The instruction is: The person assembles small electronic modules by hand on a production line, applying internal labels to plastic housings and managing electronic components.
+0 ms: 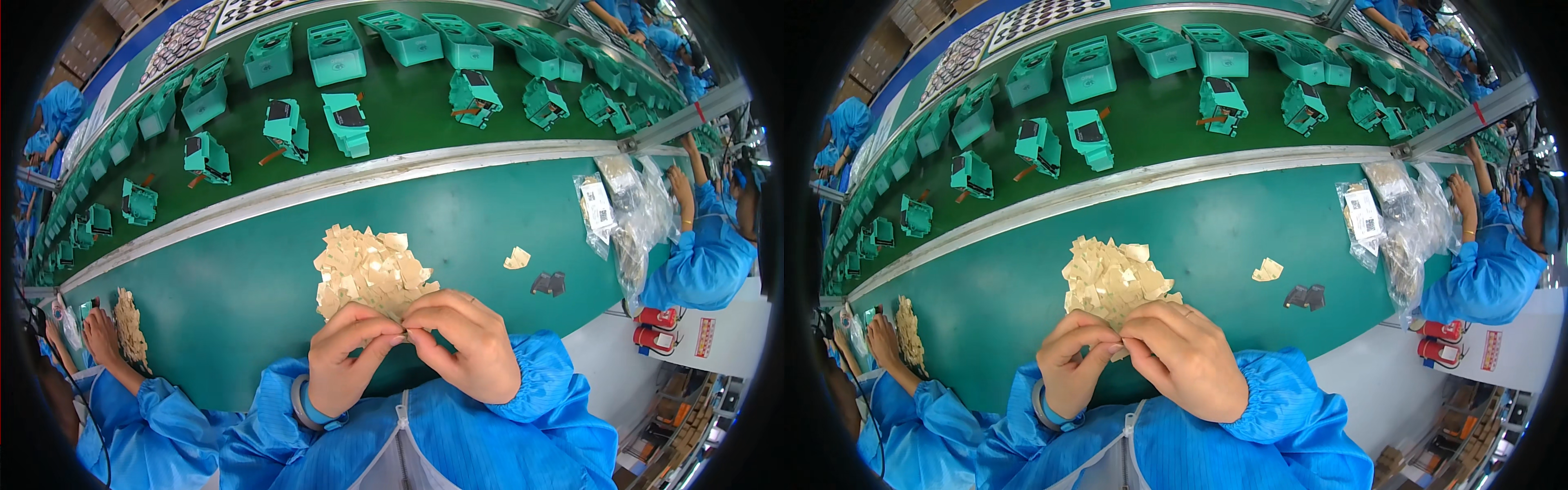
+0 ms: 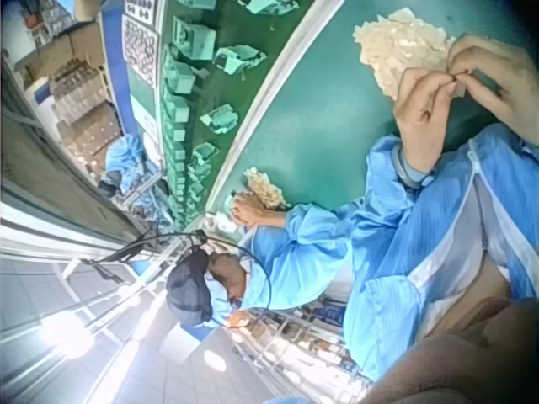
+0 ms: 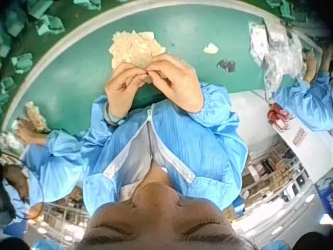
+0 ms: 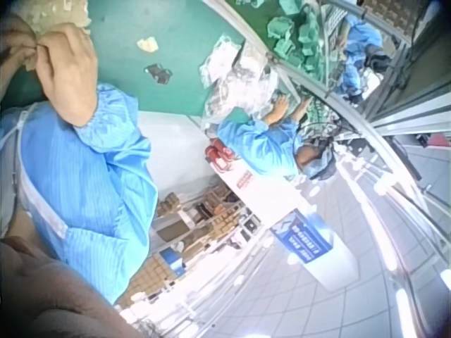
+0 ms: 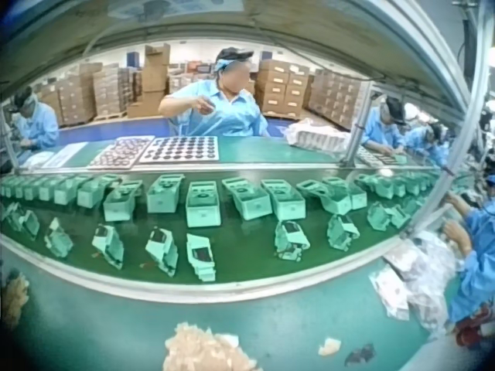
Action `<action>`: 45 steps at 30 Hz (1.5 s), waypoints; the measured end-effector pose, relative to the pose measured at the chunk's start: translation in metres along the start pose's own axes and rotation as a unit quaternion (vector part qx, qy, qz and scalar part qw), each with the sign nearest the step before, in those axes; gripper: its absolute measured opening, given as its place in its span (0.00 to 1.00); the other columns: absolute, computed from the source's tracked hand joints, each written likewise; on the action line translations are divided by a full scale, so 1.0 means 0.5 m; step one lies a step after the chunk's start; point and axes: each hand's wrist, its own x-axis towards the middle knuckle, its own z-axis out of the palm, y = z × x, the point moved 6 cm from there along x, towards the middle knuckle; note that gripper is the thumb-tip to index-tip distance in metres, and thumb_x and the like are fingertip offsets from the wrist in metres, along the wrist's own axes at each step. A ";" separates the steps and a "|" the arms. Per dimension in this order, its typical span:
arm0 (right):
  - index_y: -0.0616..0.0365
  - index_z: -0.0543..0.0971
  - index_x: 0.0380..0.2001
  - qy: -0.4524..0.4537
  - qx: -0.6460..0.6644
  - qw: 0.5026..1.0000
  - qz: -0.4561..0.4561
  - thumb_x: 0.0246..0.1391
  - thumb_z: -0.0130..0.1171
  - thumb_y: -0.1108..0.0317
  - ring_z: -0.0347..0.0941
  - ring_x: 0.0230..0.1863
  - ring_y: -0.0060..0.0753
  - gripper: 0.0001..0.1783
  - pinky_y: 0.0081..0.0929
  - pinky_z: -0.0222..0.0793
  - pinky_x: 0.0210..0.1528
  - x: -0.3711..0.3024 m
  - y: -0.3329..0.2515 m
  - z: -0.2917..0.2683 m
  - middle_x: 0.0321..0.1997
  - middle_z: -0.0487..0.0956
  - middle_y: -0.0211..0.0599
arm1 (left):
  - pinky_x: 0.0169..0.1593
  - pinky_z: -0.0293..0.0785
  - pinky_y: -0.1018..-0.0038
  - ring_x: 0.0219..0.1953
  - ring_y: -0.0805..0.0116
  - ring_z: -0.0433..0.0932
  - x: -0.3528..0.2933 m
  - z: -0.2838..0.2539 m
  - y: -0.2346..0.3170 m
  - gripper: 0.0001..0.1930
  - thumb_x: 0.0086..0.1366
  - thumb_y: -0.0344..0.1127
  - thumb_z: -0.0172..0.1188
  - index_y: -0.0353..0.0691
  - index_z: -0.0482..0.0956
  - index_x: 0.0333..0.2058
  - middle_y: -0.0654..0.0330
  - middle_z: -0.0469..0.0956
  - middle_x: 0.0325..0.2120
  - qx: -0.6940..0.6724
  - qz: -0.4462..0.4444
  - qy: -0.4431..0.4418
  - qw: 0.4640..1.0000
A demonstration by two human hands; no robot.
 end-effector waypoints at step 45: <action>0.46 0.50 0.63 0.295 -0.089 0.940 0.144 0.46 0.59 0.76 0.69 0.40 0.31 0.43 0.28 0.69 0.41 0.074 0.357 -0.493 0.44 0.71 0.42 | 0.32 0.67 0.68 0.30 0.57 0.72 -0.044 -0.063 -0.008 0.08 0.47 0.24 0.61 0.37 0.75 0.29 0.54 0.73 0.27 0.239 0.158 -0.040 0.957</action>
